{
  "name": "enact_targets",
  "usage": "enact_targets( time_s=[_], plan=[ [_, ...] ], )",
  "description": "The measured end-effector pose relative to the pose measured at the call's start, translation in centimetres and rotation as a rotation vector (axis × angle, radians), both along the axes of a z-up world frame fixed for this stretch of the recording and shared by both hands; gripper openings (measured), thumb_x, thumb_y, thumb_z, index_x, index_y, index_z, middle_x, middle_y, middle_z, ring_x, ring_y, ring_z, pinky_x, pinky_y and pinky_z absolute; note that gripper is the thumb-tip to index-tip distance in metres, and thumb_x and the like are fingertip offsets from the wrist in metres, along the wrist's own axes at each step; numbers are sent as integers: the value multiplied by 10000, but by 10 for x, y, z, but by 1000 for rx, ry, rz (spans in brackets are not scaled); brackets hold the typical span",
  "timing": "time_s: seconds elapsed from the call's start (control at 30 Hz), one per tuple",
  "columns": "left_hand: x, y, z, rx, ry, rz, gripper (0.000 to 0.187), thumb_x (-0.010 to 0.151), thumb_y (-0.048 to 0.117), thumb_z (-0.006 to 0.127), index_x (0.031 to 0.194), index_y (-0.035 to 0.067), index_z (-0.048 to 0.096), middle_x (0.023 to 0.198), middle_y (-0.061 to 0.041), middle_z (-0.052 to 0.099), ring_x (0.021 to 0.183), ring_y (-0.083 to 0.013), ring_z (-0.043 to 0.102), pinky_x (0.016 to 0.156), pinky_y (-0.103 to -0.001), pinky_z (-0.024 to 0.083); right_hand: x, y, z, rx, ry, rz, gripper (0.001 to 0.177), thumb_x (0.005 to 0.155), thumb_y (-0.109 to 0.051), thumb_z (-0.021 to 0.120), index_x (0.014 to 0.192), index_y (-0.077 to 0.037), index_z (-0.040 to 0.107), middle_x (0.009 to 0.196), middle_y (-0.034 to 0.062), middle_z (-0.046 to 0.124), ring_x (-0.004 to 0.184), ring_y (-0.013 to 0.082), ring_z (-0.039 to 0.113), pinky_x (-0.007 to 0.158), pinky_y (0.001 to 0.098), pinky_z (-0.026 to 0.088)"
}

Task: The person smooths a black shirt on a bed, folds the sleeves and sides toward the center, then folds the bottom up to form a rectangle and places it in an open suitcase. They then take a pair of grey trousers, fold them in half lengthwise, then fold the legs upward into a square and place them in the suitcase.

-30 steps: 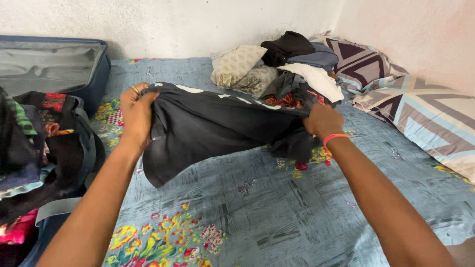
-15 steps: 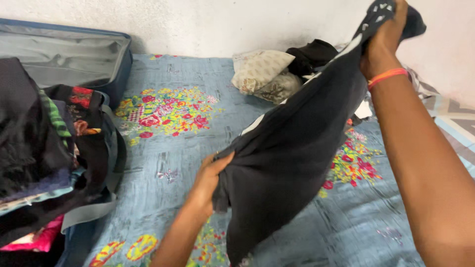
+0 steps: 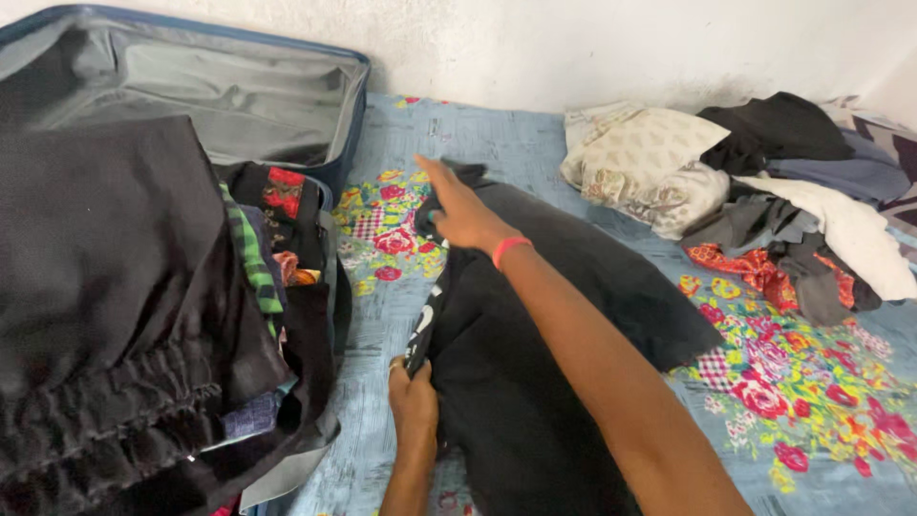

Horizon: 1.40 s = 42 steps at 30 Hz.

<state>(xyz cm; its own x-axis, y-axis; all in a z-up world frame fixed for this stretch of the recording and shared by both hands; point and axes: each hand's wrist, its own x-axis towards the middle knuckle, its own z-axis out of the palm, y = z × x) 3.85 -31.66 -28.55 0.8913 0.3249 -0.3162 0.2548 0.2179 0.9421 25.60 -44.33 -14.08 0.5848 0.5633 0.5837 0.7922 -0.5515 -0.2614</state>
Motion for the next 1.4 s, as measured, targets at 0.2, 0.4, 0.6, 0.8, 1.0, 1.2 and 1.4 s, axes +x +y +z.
enact_targets(
  time_s=[0.2,0.4,0.6,0.8,1.0,1.2,1.4],
  plan=[
    [-3,10,2,600,-199,-133,387,906,275,651,1182,4,672,1079,-268,708,1050,-460,653,884,-524,505,-77,-99,-52,96,102,-308,471,841,-29,677,1302,-57,585,1279,199,633,1206,372,616,1039,444,485],
    [-33,25,58,846,7,-250,426,891,325,624,1227,66,665,1136,-260,698,1091,-470,650,938,-546,503,-143,-279,-66,-149,443,-1235,672,909,-486,729,1164,101,524,821,249,734,780,401,722,716,494,568],
    [-17,49,46,959,-22,-272,419,877,213,567,1250,71,696,1166,-293,694,1123,-483,650,982,-532,504,-109,-363,-161,-205,442,-1102,356,919,-317,711,956,34,664,806,239,735,768,386,727,736,481,576],
    [12,66,-7,655,-352,-230,414,828,149,598,1186,-31,698,1111,-279,701,1069,-430,665,909,-451,499,-51,-393,-61,503,-155,-1117,150,906,-134,720,828,-30,644,809,162,684,721,299,702,695,441,555],
    [12,52,10,140,-246,-340,361,839,98,588,1123,-75,730,956,-179,774,838,-226,695,765,-353,541,-65,-353,25,521,-23,-681,862,842,-48,736,1552,-117,251,1189,148,585,851,251,643,782,393,539],
    [-10,41,61,422,-241,-318,355,781,159,750,1074,-41,737,942,-163,797,858,-219,754,767,-350,562,-149,-313,-142,49,306,-1048,398,809,-398,726,852,-3,741,834,254,726,852,439,710,776,515,545],
    [-16,29,59,649,-291,-312,341,805,187,747,1077,-19,731,928,-240,758,900,-331,760,781,-424,556,-270,-231,-139,-5,725,-1091,593,917,-523,698,738,42,659,754,262,706,768,399,741,699,474,584]
  ],
)
